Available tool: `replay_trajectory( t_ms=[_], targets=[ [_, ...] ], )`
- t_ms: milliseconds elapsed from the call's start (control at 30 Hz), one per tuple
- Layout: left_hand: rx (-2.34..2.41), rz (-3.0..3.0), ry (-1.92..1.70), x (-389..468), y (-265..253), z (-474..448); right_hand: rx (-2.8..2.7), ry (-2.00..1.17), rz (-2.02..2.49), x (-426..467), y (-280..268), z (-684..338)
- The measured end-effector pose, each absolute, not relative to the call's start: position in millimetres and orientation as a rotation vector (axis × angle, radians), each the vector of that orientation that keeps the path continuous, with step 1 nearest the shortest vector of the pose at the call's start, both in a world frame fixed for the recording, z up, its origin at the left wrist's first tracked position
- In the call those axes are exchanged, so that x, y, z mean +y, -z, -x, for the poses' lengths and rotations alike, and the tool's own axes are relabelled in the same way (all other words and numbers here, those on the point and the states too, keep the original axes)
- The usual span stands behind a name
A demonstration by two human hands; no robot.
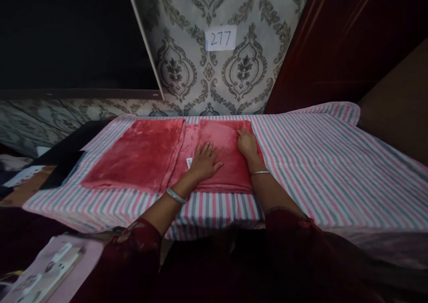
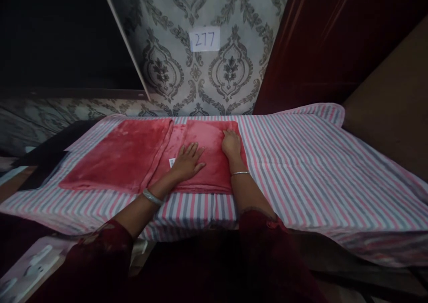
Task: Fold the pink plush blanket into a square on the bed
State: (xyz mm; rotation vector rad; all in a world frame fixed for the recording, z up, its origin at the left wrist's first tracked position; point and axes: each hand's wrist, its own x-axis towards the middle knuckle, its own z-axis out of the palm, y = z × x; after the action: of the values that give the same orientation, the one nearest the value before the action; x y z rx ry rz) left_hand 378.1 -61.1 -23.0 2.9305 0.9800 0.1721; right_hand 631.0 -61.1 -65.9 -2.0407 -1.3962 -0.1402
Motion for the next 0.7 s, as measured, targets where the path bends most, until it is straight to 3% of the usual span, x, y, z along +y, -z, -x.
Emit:
replay_trajectory(
  t_ms=[200,500,700],
  targets=[
    [0.894,-2.866,-0.06,-76,19,-335,-1.39,0.173,2.007,-65,67,-626],
    [0.778,-2.804,-0.393,-98,26,-247,-1.308,0.068,1.947,-85,33,-610],
    [1.243,-2.754,-0.716,-78,13,-210,-1.665,-0.048,1.683,-136,29,-531]
  ],
)
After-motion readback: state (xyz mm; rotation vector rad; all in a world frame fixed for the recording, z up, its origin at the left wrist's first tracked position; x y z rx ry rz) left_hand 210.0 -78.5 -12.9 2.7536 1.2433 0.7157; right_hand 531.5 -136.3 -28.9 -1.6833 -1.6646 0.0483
